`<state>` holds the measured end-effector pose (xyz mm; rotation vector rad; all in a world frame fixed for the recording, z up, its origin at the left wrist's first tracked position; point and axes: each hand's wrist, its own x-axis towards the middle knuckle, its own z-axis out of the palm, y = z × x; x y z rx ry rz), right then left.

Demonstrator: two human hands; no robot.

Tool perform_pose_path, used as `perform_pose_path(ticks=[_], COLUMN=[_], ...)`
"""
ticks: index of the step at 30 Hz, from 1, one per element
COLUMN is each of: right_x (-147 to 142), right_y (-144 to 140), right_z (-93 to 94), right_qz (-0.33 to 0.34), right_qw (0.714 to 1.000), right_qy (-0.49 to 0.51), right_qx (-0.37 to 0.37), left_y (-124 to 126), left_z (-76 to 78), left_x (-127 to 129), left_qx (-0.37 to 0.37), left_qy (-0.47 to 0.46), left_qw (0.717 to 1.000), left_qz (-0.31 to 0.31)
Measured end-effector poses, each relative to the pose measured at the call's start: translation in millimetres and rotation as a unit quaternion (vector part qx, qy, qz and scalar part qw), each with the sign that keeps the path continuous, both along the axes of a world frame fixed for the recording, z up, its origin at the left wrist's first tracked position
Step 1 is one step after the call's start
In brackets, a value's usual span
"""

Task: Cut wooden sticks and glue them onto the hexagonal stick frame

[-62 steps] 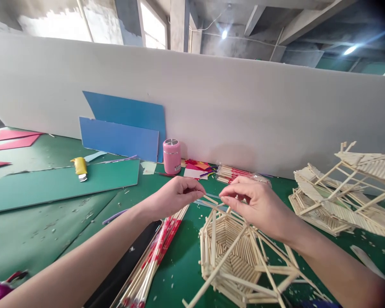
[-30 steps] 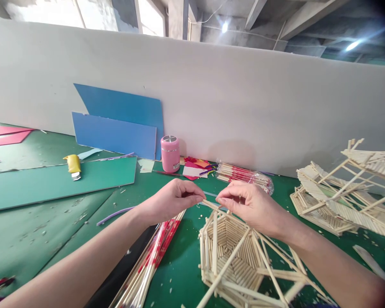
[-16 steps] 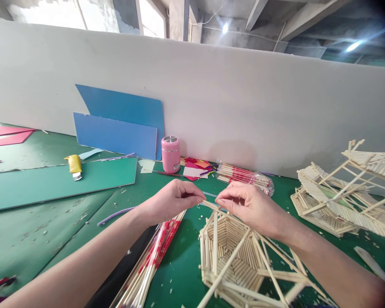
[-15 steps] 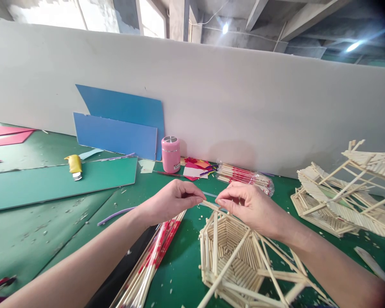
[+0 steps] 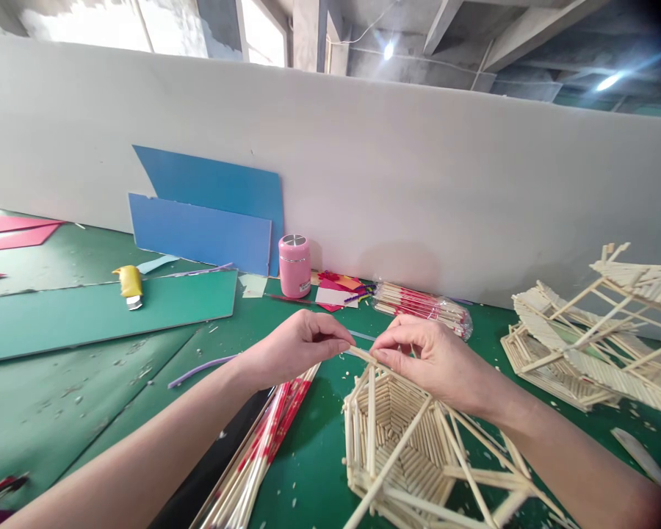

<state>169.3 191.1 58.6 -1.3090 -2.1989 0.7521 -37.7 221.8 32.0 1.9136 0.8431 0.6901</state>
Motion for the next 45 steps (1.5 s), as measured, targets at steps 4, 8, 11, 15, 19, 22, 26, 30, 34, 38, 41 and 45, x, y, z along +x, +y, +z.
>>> perform_pose_path(ticks=[4, 8, 11, 15, 19, 22, 26, 30, 34, 38, 41, 45], right_x=[-0.4, -0.4, -0.2, -0.2, 0.0, 0.3, -0.2, -0.5, -0.3, -0.8, -0.9, 0.3], right_y=[-0.8, -1.9, -2.2, -2.1, -2.9, -3.8, -4.6, -4.2, -4.3, -5.1, -4.6, -2.7], right_z=[-0.2, -0.4, -0.6, -0.8, -0.6, -0.7, -1.9, -3.4, -3.4, -2.1, -1.6, -1.2], right_qz=[0.000, -0.001, -0.002, -0.004, -0.006, -0.007, -0.009, -0.014, -0.014, -0.014, -0.010, -0.006], right_qw=[1.000, 1.000, 1.000, 1.000, 1.000, 1.000, 1.000, 1.000, 1.000, 1.000, 1.000, 1.000], right_qy=[0.002, 0.006, 0.008, 0.012, 0.016, 0.019, 0.021, 0.022, 0.024, 0.019, 0.021, 0.029], right_qx=[-0.002, -0.002, 0.001, 0.008, 0.002, -0.007, -0.011, -0.010, -0.011, -0.013, -0.007, 0.008], left_y=[0.1, 0.2, -0.5, -2.1, -2.8, -3.0, -3.2, -2.6, -0.7, 0.2, -0.7, -2.8], left_z=[0.5, 1.5, 0.7, -2.2, -4.1, -3.8, -3.5, -4.8, -5.0, -4.0, -5.9, -11.8], left_x=[0.5, 1.0, -0.2, -3.4, -3.5, -0.4, 3.9, 4.8, 4.4, 4.5, 3.7, -0.3], left_qx=[-0.005, -0.017, -0.034, -0.066, -0.090, -0.095, -0.094, -0.092, -0.089, -0.090, -0.106, -0.131], left_qy=[0.001, 0.002, 0.001, -0.005, -0.016, -0.027, -0.039, -0.048, -0.051, -0.050, -0.048, -0.045], left_qw=[1.000, 1.000, 0.999, 0.998, 0.996, 0.995, 0.995, 0.995, 0.995, 0.995, 0.993, 0.990], left_qz=[-0.001, -0.006, -0.008, -0.007, -0.007, -0.003, 0.000, -0.001, -0.003, -0.007, -0.009, -0.008])
